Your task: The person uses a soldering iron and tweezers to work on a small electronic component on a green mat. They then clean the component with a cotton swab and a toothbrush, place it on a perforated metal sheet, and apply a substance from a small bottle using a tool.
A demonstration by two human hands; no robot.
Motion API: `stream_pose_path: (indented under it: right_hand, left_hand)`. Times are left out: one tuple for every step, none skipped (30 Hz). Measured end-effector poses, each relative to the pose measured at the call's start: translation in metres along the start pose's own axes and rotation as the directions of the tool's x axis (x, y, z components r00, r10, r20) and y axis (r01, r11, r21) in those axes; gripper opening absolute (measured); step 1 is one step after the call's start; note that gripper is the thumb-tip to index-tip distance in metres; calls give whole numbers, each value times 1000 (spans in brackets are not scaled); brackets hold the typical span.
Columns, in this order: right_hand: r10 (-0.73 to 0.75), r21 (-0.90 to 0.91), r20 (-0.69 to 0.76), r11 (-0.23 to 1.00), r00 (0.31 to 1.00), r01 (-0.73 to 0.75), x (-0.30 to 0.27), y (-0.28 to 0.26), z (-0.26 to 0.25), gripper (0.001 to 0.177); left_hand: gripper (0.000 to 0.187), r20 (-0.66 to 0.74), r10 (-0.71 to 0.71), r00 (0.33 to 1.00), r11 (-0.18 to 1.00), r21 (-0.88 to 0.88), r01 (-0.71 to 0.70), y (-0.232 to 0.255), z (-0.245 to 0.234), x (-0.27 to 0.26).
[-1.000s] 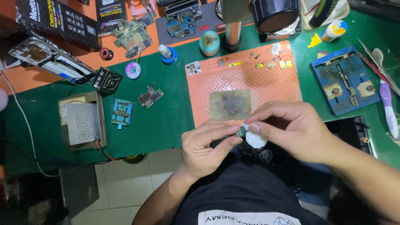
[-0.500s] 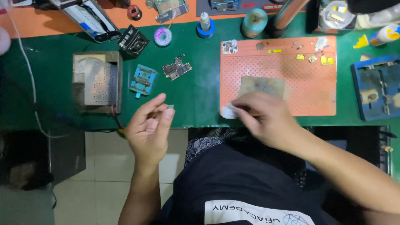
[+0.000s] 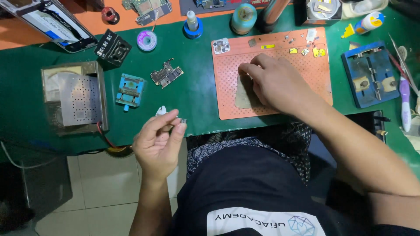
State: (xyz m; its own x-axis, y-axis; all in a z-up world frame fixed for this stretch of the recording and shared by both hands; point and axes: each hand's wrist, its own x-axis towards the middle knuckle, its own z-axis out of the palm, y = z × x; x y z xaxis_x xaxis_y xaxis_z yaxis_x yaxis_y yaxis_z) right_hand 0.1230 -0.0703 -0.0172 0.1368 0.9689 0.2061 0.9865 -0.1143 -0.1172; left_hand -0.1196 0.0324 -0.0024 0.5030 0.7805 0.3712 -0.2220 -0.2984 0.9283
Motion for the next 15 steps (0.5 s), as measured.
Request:
stream_pose_path:
  right_hand:
    - [-17, 21, 81, 1000, 997, 16, 2, 0, -4, 26]
    - [-23, 23, 82, 1000, 996, 21, 5, -2, -9, 26]
    - [-30, 39, 144, 999, 989, 25, 8, -4, -13, 21]
    - [-33, 52, 206, 998, 978, 23, 9, -5, -18, 17]
    - [-33, 52, 208, 998, 978, 23, 10, -5, -23, 17]
    - [-26, 73, 243, 997, 970, 8, 12, -5, -28, 16]
    - [-19, 92, 277, 996, 961, -7, 13, -5, -32, 15]
    - [-18, 95, 282, 995, 959, -9, 11, -7, -46, 15]
    - [-102, 292, 199, 956, 975, 40, 9, -9, -59, 8]
    - [-163, 472, 98, 876, 982, 98, 7, -11, -72, 5]
    - [-161, 475, 104, 875, 982, 93, 1, -8, -79, 5]
    - [-155, 493, 63, 864, 986, 104, -3, -6, -87, 3]
    - [-147, 510, 23, 853, 989, 115, -8, -4, -94, 6]
    - [-148, 509, 23, 853, 989, 116, -17, 6, -83, 6]
    - [-105, 454, 66, 889, 992, 64, -26, 17, -71, 10]
  left_hand:
    - [24, 33, 9, 999, 1000, -3, -9, 4, 3, 1]
    - [24, 28, 9, 1000, 1000, 0, -9, 5, 4, 1]
    - [23, 65, 30, 997, 999, 25, -31, 5, 5, 1]
    - [22, 106, 49, 993, 998, 45, -54, 6, 7, 2]
    - [22, 106, 47, 993, 998, 45, -52, 5, 6, 1]
    - [21, 111, 48, 993, 998, 44, -54, 4, 6, 2]
    - [21, 115, 49, 992, 998, 44, -55, 3, 5, 2]
    - [21, 115, 44, 992, 998, 44, -49, 5, 4, 0]
    - [21, 135, 3, 991, 996, 92, -16, 6, 2, -1]
    - [21, 155, -38, 987, 990, 139, 17, 7, 0, -2]
    - [21, 156, -45, 987, 990, 138, 23, 6, 1, -2]
    - [21, 158, -37, 987, 991, 131, 16, 4, 1, -2]
    - [22, 159, -29, 987, 992, 123, 9, 3, 1, -1]
    - [22, 158, -28, 987, 992, 123, 9, 2, 1, -1]
    - [22, 167, -26, 986, 994, 109, 8, 2, 1, 0]
